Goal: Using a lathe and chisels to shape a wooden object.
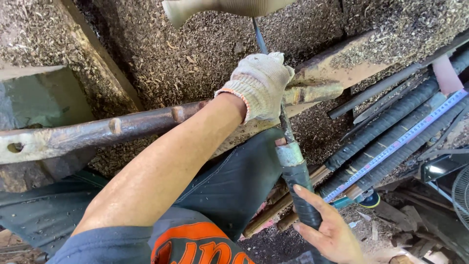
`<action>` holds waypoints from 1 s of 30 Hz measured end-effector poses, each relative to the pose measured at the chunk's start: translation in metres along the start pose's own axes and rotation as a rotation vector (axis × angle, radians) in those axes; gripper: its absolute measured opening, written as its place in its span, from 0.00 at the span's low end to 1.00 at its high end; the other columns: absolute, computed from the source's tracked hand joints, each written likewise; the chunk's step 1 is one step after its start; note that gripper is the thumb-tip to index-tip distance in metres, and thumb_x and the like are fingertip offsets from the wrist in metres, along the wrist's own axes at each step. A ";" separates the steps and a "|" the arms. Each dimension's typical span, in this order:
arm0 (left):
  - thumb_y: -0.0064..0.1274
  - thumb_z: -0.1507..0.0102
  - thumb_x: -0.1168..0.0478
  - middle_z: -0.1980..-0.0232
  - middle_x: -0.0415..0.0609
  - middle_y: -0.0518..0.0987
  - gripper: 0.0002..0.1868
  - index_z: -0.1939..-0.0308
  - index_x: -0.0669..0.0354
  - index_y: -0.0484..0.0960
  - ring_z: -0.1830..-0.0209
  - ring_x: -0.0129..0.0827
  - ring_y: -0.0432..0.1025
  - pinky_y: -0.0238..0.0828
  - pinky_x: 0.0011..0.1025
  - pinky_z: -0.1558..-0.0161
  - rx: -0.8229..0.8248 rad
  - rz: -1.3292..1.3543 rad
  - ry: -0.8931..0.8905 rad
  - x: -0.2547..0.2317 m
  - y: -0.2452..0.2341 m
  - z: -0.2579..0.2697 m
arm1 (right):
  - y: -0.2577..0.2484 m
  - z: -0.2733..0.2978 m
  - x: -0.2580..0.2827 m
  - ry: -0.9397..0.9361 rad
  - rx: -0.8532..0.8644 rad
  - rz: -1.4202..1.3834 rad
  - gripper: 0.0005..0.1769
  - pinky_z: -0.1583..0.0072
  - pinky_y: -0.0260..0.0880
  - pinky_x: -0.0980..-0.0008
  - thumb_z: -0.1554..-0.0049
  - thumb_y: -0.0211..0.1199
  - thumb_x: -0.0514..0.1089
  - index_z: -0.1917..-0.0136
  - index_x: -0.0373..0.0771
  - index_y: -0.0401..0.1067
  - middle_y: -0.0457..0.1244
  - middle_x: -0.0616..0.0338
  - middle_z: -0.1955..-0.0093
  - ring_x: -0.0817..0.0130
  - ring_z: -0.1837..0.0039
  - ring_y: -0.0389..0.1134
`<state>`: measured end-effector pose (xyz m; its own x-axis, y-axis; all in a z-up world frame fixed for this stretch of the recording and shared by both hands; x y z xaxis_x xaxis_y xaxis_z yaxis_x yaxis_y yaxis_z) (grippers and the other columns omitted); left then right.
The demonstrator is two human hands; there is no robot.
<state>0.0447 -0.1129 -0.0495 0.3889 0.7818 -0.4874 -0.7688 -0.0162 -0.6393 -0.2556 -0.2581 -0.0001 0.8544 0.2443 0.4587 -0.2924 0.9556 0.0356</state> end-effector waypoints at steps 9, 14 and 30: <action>0.72 0.56 0.51 0.52 0.58 0.75 0.31 0.52 0.54 0.81 0.51 0.52 0.76 0.75 0.45 0.52 -0.057 -0.026 0.098 -0.002 -0.001 -0.002 | 0.029 0.004 -0.020 -0.123 -0.086 -0.046 0.45 0.45 0.68 0.75 0.50 0.69 0.26 0.22 0.39 0.60 0.64 0.54 0.36 0.75 0.48 0.65; 0.74 0.59 0.52 0.52 0.57 0.75 0.32 0.53 0.53 0.81 0.52 0.52 0.75 0.76 0.45 0.53 -0.048 -0.014 0.115 -0.004 -0.004 -0.001 | 0.038 0.004 -0.012 -0.044 -0.079 -0.218 0.48 0.55 0.69 0.72 0.48 0.69 0.25 0.19 0.41 0.57 0.63 0.54 0.37 0.73 0.56 0.64; 0.72 0.54 0.51 0.56 0.58 0.82 0.22 0.62 0.58 0.88 0.53 0.49 0.79 0.78 0.40 0.52 -0.036 0.001 -0.051 0.001 -0.011 0.013 | -0.034 -0.008 -0.018 0.124 -0.020 0.016 0.48 0.41 0.66 0.70 0.52 0.69 0.28 0.21 0.45 0.60 0.65 0.53 0.39 0.70 0.45 0.65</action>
<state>0.0470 -0.1043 -0.0350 0.3612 0.8127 -0.4572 -0.7497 -0.0385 -0.6606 -0.2575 -0.2938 -0.0169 0.8965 0.2771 0.3457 -0.2991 0.9542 0.0107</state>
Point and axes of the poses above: each hand's wrist, its own z-axis away from the middle knuckle, its own y-axis out of the palm, x = y × z, the point moved 9 cm from there along -z, towards the middle knuckle
